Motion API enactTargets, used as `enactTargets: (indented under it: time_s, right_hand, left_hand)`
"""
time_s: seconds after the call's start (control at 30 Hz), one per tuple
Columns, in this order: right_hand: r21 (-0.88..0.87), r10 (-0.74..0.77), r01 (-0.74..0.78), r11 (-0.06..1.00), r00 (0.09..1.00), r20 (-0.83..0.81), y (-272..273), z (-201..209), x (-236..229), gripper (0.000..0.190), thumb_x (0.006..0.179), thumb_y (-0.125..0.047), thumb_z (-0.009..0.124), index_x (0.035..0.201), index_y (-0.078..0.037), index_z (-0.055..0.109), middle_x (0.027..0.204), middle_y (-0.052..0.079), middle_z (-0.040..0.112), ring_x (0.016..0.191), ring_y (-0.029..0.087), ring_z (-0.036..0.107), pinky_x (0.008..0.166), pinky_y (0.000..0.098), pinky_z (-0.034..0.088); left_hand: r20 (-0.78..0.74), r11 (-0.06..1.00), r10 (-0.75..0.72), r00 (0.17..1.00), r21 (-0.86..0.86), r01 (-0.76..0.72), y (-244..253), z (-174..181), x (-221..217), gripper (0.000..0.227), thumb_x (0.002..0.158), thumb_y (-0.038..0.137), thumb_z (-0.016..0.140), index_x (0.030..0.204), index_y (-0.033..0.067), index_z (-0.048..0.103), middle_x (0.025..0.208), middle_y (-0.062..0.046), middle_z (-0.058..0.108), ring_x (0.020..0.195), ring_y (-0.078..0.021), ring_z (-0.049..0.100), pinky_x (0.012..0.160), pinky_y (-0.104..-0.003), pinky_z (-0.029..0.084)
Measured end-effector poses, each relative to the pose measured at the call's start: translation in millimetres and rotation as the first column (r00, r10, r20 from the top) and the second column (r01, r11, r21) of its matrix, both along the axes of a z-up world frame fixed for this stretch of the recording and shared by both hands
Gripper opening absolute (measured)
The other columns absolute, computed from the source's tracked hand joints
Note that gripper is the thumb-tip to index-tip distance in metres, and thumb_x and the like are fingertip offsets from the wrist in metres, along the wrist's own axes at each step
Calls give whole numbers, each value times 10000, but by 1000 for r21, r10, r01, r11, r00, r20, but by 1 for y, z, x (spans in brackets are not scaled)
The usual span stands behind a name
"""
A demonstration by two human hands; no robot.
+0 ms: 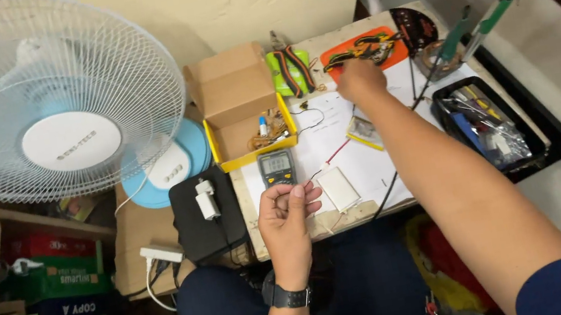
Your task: The person strips the insulation from a wire using wire strippers, then uses a soldering iron to tin the exposed wire ends. The person works while seated on the floor with the work area on their lap.
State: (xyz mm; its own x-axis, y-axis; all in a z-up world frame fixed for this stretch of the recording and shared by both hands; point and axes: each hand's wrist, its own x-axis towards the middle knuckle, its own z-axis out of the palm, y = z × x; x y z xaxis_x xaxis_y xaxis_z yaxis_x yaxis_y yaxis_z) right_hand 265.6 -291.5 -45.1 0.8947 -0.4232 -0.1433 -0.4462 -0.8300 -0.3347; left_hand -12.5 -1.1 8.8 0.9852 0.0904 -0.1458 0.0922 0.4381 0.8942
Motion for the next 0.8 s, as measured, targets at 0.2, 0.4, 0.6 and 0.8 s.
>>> enactTargets:
  time_s: [0.2, 0.4, 0.6, 0.8]
  right_hand:
    - [-88, 3, 2, 996, 998, 57, 7, 26, -16, 348, 1038, -103, 736, 1322, 60, 853, 1326, 395, 717, 1231, 598, 768, 1065, 677, 615]
    - [-65, 6, 0, 998, 995, 100, 6, 26, -23, 343, 971, 4, 843, 1301, 97, 845, 1230, 416, 719, 1192, 605, 762, 1050, 655, 610]
    - [76, -97, 70, 995, 898, 429, 11, 42, -20, 350, 926, -35, 671, 1205, -213, 557, 1087, 250, 700, 970, 501, 698, 812, 623, 554]
    - [661, -225, -315, 682, 769, 598, 42, 106, -127, 484, 970, 44, 521, 1425, -47, 660, 1169, 92, 792, 887, 170, 775, 594, 327, 727]
  left_hand:
    - [25, 999, 0, 1000, -37, 1, 4, -1, 4, 188, 1141, 111, 737, 1244, 16, 612, 1121, -227, 888, 994, -269, 897, 821, -303, 743]
    - [36, 998, 10, 999, -61, -8, 1, 1, 0, 245, 1077, 64, 821, 1187, 5, 610, 1109, -234, 883, 967, -278, 900, 804, -314, 746]
    - [37, 998, 18, 999, -65, -15, 7, 12, -6, 158, 1041, 30, 818, 1106, 95, 690, 1090, -171, 861, 980, -302, 889, 855, -380, 735]
    - [90, 998, 60, 994, -21, -58, 14, 29, -10, 148, 1044, 43, 815, 1123, 99, 704, 1061, -96, 830, 936, -234, 853, 850, -350, 727]
